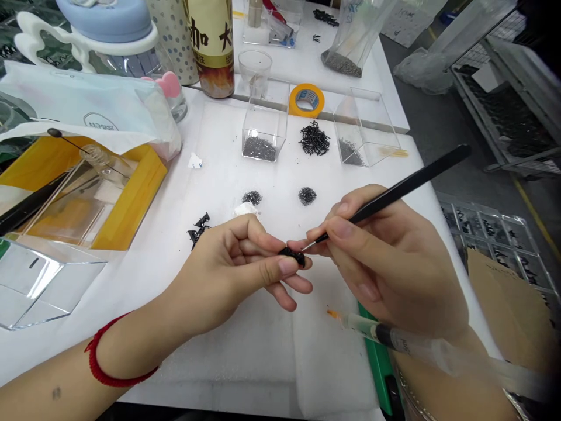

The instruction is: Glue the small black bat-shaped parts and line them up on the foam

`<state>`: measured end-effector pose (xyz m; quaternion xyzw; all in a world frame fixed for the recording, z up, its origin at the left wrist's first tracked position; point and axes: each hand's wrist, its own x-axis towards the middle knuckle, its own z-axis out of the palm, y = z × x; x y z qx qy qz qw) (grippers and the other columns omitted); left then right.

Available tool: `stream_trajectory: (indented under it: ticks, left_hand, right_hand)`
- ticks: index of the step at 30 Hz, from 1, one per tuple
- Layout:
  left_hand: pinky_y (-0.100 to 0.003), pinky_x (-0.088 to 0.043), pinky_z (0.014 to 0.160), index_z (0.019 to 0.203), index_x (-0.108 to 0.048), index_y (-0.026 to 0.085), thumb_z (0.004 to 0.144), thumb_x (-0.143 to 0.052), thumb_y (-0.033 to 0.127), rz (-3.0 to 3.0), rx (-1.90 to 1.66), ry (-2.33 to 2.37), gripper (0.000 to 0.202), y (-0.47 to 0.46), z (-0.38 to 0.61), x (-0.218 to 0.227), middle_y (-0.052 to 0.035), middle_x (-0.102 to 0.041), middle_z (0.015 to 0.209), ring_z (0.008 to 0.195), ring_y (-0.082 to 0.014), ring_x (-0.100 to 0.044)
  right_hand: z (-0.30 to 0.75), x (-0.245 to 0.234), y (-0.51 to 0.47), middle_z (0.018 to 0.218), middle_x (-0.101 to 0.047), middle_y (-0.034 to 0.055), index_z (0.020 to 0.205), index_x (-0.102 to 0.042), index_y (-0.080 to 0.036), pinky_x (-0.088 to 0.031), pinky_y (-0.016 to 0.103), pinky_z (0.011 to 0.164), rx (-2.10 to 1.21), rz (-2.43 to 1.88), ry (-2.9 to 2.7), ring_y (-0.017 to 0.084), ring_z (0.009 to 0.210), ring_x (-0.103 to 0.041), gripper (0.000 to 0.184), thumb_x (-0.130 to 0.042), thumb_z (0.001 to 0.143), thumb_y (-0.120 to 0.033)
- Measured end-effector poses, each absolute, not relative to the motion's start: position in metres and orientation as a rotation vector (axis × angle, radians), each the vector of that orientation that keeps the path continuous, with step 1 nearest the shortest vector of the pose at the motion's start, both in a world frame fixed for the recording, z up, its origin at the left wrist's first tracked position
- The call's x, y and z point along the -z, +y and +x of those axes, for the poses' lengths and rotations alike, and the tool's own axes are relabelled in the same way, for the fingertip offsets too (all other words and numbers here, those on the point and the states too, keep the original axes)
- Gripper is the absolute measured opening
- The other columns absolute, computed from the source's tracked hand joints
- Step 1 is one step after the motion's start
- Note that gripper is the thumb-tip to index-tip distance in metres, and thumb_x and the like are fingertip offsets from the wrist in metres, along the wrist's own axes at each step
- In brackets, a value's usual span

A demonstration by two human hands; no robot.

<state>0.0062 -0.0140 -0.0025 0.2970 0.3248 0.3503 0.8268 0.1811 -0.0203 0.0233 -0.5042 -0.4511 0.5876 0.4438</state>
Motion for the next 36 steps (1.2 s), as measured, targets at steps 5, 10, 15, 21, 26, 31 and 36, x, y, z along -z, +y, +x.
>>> stream_trajectory:
  ticks: [5, 10, 15, 21, 26, 31, 36]
  left_hand:
    - [-0.015, -0.057, 0.050, 0.074, -0.054, 0.017, 0.080, -0.066, 0.006, 0.622, -0.741, 0.645, 0.017, -0.015, 0.006, 0.002, 0.0009, -0.075, 0.076, 0.069, -0.0142, -0.073]
    - [-0.015, -0.056, 0.051, 0.077, -0.054, 0.018, 0.080, -0.065, 0.006, 0.655, -0.746, 0.630, 0.017, -0.016, 0.005, 0.003, 0.0002, -0.076, 0.078, 0.066, -0.0116, -0.072]
    - [-0.014, -0.053, 0.050, 0.079, -0.054, 0.019, 0.081, -0.066, 0.009, 0.693, -0.768, 0.667, 0.016, -0.016, 0.005, 0.004, 0.0006, -0.074, 0.078, 0.062, -0.0096, -0.070]
    - [-0.013, -0.048, 0.049, 0.081, -0.053, 0.017, 0.081, -0.065, 0.010, 0.624, -0.734, 0.661, 0.014, -0.014, 0.006, 0.003, 0.0006, -0.071, 0.072, 0.057, -0.0069, -0.065]
    - [-0.017, -0.045, 0.048, 0.081, -0.051, 0.017, 0.077, -0.063, 0.009, 0.646, -0.447, 0.624, 0.015, -0.014, 0.010, 0.003, 0.0016, -0.066, 0.066, 0.053, -0.0076, -0.061]
    - [-0.022, -0.044, 0.053, 0.082, -0.048, 0.018, 0.072, -0.061, 0.009, 0.709, -0.291, 0.696, 0.018, -0.016, 0.013, 0.006, 0.0040, -0.060, 0.064, 0.054, -0.0078, -0.057]
    - [-0.024, -0.043, 0.054, 0.083, -0.047, 0.019, 0.073, -0.059, 0.012, 0.712, -0.264, 0.686, 0.017, -0.019, 0.011, 0.007, 0.0052, -0.057, 0.064, 0.055, -0.0080, -0.054]
  right_hand:
    - [0.182, -0.024, -0.020, 0.034, -0.035, -0.0137, 0.083, -0.054, -0.028, -0.057, 0.038, 0.079, -1.474, -1.200, -1.103, 0.007, 0.037, -0.046, 0.009, -0.060, 0.086, -0.023]
    - [0.181, -0.017, -0.013, 0.060, -0.056, -0.0058, 0.080, -0.058, -0.024, -0.060, 0.029, 0.060, -1.038, -1.532, -1.226, 0.008, 0.047, -0.055, 0.009, -0.066, 0.080, -0.023]
    - [0.182, -0.012, -0.006, 0.077, -0.063, 0.0001, 0.079, -0.057, -0.021, -0.053, 0.026, 0.048, -0.889, -1.822, -1.498, 0.014, 0.057, -0.062, 0.008, -0.065, 0.079, -0.023]
    - [0.186, -0.010, -0.006, 0.074, -0.062, -0.0015, 0.081, -0.057, -0.021, -0.049, 0.030, 0.056, -0.881, -1.855, -1.687, 0.014, 0.060, -0.060, 0.003, -0.060, 0.082, -0.022]
    - [0.188, -0.018, -0.005, 0.088, -0.067, 0.0013, 0.086, -0.061, -0.020, -0.049, 0.023, 0.051, -0.951, -1.706, -1.582, 0.013, 0.067, -0.063, 0.006, -0.063, 0.081, -0.023]
    - [0.176, -0.027, 0.013, 0.085, -0.070, 0.0035, 0.083, -0.060, -0.017, -0.051, 0.021, 0.050, -1.142, -1.611, -1.436, 0.012, 0.061, -0.066, 0.015, -0.070, 0.077, -0.027]
    - [0.158, -0.019, 0.038, 0.075, -0.069, 0.0029, 0.079, -0.057, -0.017, -0.047, 0.016, 0.044, -1.168, -1.620, -1.412, 0.016, 0.067, -0.069, 0.013, -0.069, 0.075, -0.019]
